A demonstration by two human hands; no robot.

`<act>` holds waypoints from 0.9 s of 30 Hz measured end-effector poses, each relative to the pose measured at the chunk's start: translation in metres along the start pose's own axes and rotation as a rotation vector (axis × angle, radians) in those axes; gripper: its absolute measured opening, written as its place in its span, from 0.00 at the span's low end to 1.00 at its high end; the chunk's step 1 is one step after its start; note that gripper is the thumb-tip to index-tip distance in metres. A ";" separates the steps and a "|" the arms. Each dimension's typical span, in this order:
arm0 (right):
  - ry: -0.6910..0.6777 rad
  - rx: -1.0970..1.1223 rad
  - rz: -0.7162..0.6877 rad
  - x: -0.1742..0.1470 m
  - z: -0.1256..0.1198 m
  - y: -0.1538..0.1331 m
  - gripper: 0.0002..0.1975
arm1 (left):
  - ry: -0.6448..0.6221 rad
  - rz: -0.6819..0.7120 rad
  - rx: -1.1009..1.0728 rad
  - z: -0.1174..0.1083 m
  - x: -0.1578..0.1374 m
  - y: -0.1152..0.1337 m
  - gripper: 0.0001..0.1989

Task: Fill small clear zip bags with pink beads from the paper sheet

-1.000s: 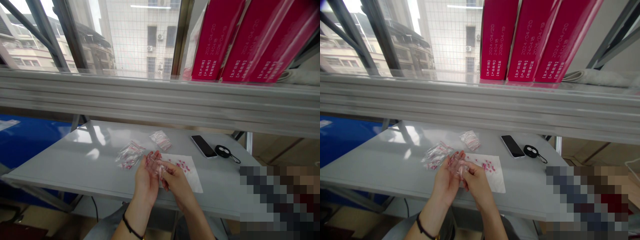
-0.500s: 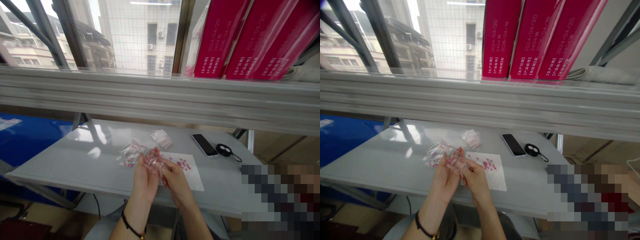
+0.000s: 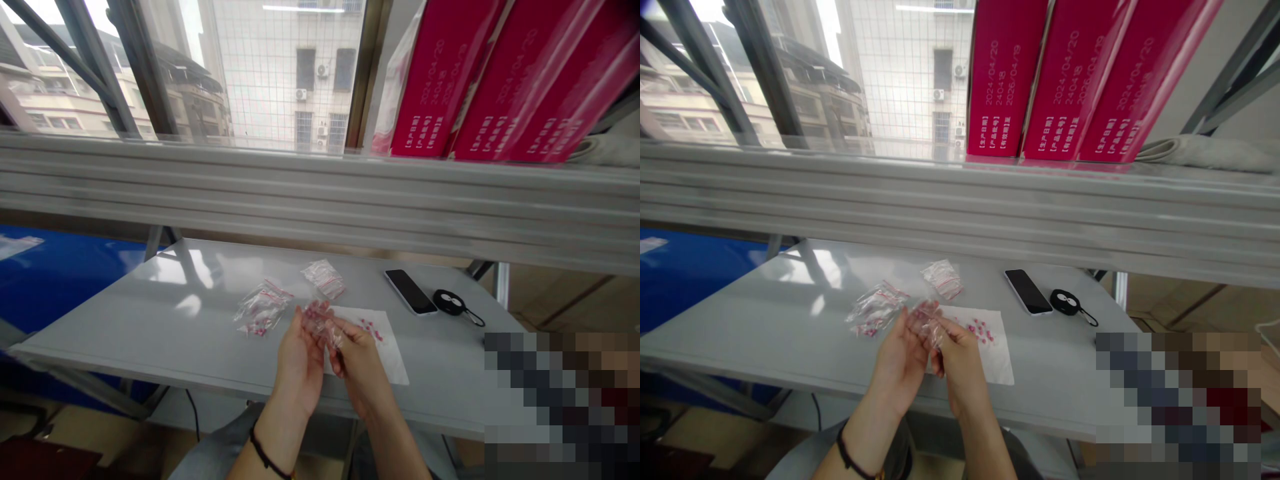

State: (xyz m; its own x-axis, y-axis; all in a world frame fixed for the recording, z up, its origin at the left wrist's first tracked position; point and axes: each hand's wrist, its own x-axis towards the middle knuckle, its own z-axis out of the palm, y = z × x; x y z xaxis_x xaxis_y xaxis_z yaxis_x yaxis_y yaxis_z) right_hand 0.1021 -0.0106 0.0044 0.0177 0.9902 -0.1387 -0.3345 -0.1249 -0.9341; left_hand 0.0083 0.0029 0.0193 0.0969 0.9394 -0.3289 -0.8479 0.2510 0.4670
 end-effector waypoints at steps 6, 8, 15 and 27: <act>-0.032 -0.240 0.021 0.000 -0.002 -0.002 0.21 | 0.179 0.072 -0.058 0.002 0.003 0.002 0.17; -0.022 -0.267 0.022 0.001 -0.002 -0.002 0.23 | 0.191 0.074 -0.082 0.002 0.004 0.004 0.17; 0.032 -0.180 -0.002 0.001 0.002 -0.001 0.24 | 0.073 0.026 -0.096 0.002 0.002 0.000 0.14; 0.107 -0.106 -0.069 -0.001 0.023 0.023 0.24 | 0.187 -0.005 0.011 0.006 -0.003 -0.011 0.22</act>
State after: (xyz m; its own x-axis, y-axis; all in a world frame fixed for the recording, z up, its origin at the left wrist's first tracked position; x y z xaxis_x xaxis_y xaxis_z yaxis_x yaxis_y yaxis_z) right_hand 0.0725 -0.0128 -0.0092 0.1390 0.9850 -0.1019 -0.2274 -0.0684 -0.9714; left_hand 0.0209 -0.0018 0.0203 0.0015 0.8788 -0.4772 -0.8417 0.2588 0.4739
